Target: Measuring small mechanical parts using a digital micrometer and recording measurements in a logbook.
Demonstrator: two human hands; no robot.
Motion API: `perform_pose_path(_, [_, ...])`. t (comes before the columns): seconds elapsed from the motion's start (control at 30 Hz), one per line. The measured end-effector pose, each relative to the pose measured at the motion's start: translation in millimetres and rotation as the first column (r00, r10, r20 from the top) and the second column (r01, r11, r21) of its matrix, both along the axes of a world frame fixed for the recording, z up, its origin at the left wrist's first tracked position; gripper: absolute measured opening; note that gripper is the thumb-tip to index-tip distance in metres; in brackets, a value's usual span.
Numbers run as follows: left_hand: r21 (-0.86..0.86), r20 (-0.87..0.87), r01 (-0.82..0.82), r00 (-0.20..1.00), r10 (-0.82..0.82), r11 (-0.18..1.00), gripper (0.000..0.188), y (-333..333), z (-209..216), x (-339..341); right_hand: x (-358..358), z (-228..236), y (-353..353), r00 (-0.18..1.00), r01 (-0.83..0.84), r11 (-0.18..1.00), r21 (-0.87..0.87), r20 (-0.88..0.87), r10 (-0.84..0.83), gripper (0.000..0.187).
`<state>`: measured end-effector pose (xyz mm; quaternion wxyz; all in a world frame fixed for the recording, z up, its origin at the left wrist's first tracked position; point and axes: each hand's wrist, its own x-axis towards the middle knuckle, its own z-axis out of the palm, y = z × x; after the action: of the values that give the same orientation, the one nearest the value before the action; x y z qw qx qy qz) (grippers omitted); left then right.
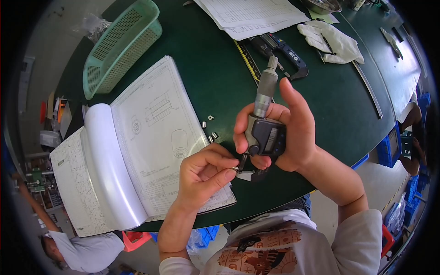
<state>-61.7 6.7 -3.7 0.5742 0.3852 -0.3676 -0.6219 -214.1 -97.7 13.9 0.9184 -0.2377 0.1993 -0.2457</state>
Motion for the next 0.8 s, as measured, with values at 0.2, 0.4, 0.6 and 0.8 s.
perform_pose_path(0.2, [0.006, -0.005, 0.004, 1.0, -0.004, 1.0, 0.017, -0.1, -0.3, 0.1, 0.0, -1.4, -0.9, 1.0, -0.015, 0.998, 0.067, 0.018, 0.013, 0.069])
perform_pose_path(0.4, [0.007, 0.0, 0.019, 1.0, -0.019, 1.0, 0.021, -1.5, 0.4, -1.1, 0.3, -1.3, 0.3, 0.999, 0.017, 1.0, -0.01, -0.037, -0.017, 0.068])
perform_pose_path(0.6, [0.073, -0.041, 0.003, 0.999, 0.0, 0.997, 0.019, -0.4, 2.7, 0.1, 1.1, -4.2, -0.6, 1.0, 0.01, 1.0, 0.018, 0.001, -0.01, 0.068])
perform_pose_path(0.8, [0.057, 0.008, 0.011, 1.0, -0.011, 0.998, 0.015, -0.7, 2.6, 0.4, 1.5, -4.4, 0.1, 1.0, 0.002, 0.997, -0.078, -0.014, -0.004, 0.068])
